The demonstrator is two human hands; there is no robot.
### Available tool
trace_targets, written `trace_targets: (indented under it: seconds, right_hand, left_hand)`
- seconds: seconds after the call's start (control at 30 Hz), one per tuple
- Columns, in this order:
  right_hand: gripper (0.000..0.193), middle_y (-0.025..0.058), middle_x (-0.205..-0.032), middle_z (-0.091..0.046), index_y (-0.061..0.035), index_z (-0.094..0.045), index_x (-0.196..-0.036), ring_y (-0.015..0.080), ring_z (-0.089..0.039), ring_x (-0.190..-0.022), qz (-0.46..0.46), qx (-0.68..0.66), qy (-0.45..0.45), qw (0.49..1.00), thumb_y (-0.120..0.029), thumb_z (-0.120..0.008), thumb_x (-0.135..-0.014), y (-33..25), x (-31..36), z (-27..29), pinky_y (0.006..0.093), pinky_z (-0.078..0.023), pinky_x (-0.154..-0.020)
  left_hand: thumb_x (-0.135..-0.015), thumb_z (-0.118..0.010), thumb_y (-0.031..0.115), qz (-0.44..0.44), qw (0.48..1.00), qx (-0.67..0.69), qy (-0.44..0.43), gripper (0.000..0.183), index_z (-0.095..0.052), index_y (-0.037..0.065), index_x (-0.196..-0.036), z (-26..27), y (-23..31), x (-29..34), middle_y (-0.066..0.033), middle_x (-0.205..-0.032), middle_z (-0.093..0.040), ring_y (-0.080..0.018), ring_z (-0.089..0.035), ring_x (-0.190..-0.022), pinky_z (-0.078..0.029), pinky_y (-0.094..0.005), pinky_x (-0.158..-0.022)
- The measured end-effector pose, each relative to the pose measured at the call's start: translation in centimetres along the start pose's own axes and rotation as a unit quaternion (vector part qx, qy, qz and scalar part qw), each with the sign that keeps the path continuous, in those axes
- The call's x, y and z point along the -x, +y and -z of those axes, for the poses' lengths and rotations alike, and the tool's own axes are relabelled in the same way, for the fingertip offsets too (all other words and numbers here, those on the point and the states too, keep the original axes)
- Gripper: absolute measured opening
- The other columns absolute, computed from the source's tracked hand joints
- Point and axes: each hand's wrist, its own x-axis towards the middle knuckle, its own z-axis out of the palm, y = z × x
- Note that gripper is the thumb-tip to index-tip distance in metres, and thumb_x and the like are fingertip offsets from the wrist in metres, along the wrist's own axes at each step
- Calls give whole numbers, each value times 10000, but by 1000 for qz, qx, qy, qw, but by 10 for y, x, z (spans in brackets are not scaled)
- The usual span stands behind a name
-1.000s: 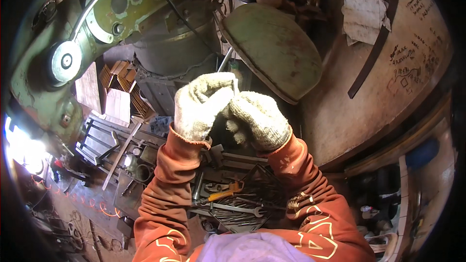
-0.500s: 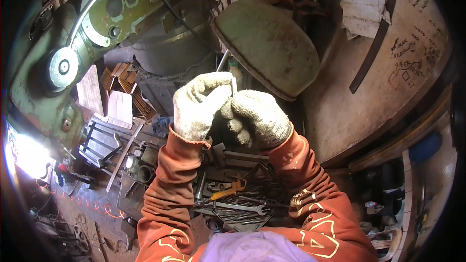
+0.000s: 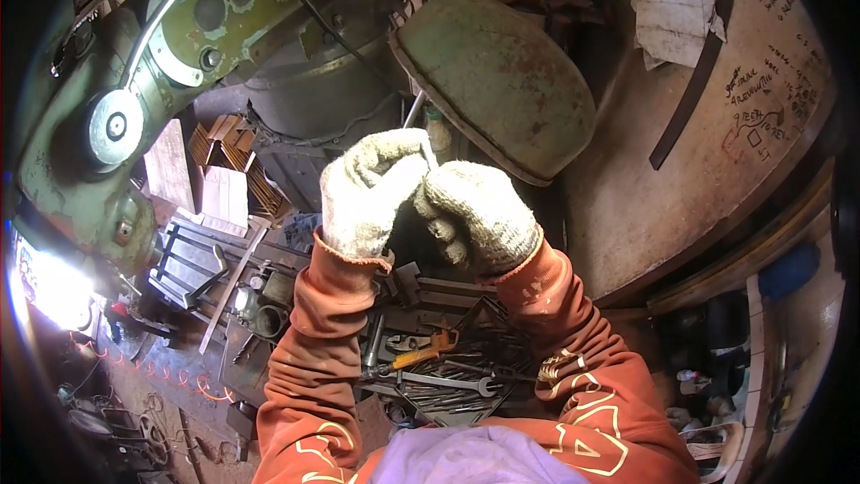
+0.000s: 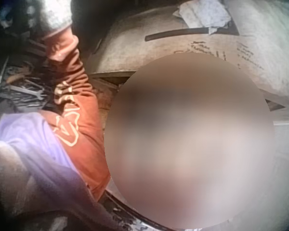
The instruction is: The person picks up a metal housing and uses a tap tool held in a handle to clean or create threads in a hole. They handle a small bolt and insert it into the hole by hand to check the fit.
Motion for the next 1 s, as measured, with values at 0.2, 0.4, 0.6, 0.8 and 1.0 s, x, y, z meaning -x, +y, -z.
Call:
trace_targets:
  seconds: [0.2,0.4,0.6,0.8,1.0]
  right_hand:
    - [271,-13,-639,-569,-67,-661,-845,73,-468,-482,59,31,-23,998,-273,-632,-1018,5,-3,4,238,-346,-466]
    - [273,-12,-656,-582,-59,-670,-858,69,-485,-513,88,18,-10,996,-281,-651,-1015,8,-3,0,238,-352,-479]
    - [267,-12,-671,-596,-54,-683,-879,66,-491,-532,114,35,-16,993,-286,-668,-1009,8,-3,0,234,-362,-493]
    - [267,-10,-668,-594,-53,-680,-875,68,-494,-530,75,20,-9,997,-288,-679,-1000,4,0,-2,236,-365,-492]
    - [250,-9,-675,-593,-52,-676,-859,70,-497,-554,107,46,4,993,-262,-693,-992,17,-7,5,244,-373,-506]
  left_hand:
    - [-946,-666,-40,-6,1000,19,-6,209,-717,-61,-1148,1,-2,0,-94,-1008,-754,-138,-697,-921,-561,-284,-857]
    - [-945,-666,-34,-2,1000,19,-7,209,-718,-58,-1146,2,-5,0,-94,-996,-754,-139,-699,-917,-560,-283,-854]
    - [-943,-663,-38,5,1000,14,-3,209,-717,-59,-1144,0,-3,0,-90,-999,-754,-134,-697,-921,-558,-280,-852]
    - [-957,-664,-24,18,999,45,-6,204,-715,-64,-1151,3,-6,0,-92,-997,-755,-134,-696,-915,-557,-275,-846]
    - [-962,-665,-18,19,999,50,-8,207,-715,-63,-1158,4,-10,-1,-94,-986,-760,-136,-700,-900,-562,-274,-835]
